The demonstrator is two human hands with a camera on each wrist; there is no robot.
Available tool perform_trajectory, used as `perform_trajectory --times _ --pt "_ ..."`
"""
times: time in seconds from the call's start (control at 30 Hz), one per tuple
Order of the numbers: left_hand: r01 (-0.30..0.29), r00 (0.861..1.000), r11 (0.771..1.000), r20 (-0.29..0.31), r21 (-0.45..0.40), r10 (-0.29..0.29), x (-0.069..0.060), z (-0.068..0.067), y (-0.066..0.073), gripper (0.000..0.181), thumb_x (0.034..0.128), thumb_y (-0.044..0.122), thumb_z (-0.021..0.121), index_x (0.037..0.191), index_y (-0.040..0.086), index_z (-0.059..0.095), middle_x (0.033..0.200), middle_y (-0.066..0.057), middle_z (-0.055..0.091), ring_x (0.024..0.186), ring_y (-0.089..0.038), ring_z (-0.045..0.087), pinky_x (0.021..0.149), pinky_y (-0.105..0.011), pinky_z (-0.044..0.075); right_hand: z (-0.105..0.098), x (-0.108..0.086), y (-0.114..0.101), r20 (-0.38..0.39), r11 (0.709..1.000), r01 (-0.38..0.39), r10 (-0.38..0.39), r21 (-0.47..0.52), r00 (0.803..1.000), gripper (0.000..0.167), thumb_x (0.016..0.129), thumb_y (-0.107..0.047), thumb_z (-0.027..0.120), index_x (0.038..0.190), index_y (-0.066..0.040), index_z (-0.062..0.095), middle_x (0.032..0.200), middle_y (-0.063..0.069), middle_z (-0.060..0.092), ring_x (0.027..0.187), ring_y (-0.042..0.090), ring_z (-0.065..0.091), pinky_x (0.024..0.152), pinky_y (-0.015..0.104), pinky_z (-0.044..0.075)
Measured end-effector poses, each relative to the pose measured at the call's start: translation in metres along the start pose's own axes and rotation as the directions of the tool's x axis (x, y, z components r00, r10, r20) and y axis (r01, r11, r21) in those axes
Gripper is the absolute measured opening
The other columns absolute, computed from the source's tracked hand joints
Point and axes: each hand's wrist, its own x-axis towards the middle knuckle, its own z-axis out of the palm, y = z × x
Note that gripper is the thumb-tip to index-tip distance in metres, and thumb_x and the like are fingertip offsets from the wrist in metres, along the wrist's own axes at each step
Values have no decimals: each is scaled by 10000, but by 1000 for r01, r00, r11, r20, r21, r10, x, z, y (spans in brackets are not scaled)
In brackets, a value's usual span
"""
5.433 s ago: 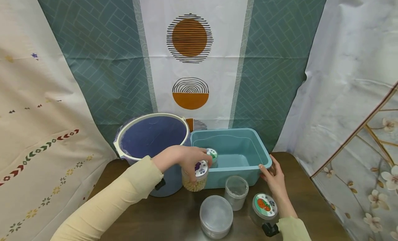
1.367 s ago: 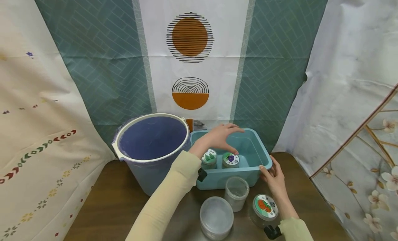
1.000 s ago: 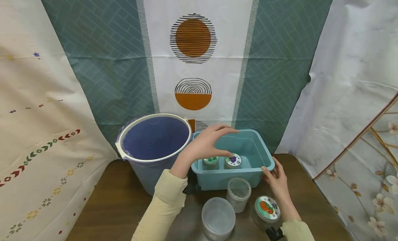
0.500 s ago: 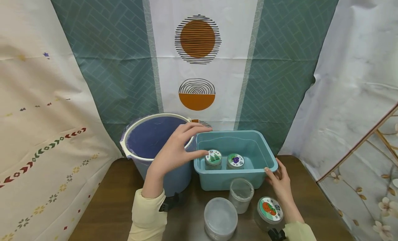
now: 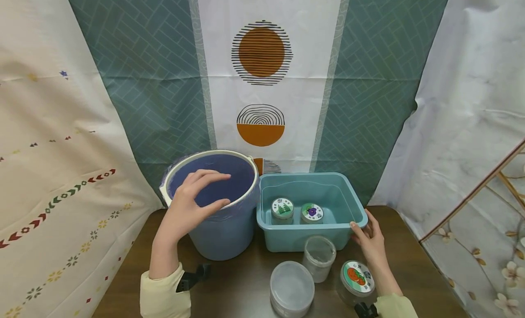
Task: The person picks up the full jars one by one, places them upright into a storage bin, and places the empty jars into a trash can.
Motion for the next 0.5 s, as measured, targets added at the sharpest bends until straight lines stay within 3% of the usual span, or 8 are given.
perform_trajectory --times 0.2,0.5 --pt "23 999 999 -31 26 -22 -17 -4 -22 511 738 146 870 1212 217 694 1197 -3 648 1156 -198 510 968 -481 392 0 0 1 -2 1000 4 -4 0 1000 814 948 -413 636 1591 -311 148 1641 134 237 1469 354 346 807 131 537" --pt "19 994 999 -108 -27 -21 -35 3 -49 433 705 93 882 1096 221 746 1084 31 668 1058 -72 491 922 -381 352 0 1 1 -4 1000 5 -5 -12 1000 814 952 -418 627 1594 -291 142 1636 135 247 1458 347 362 908 236 550"
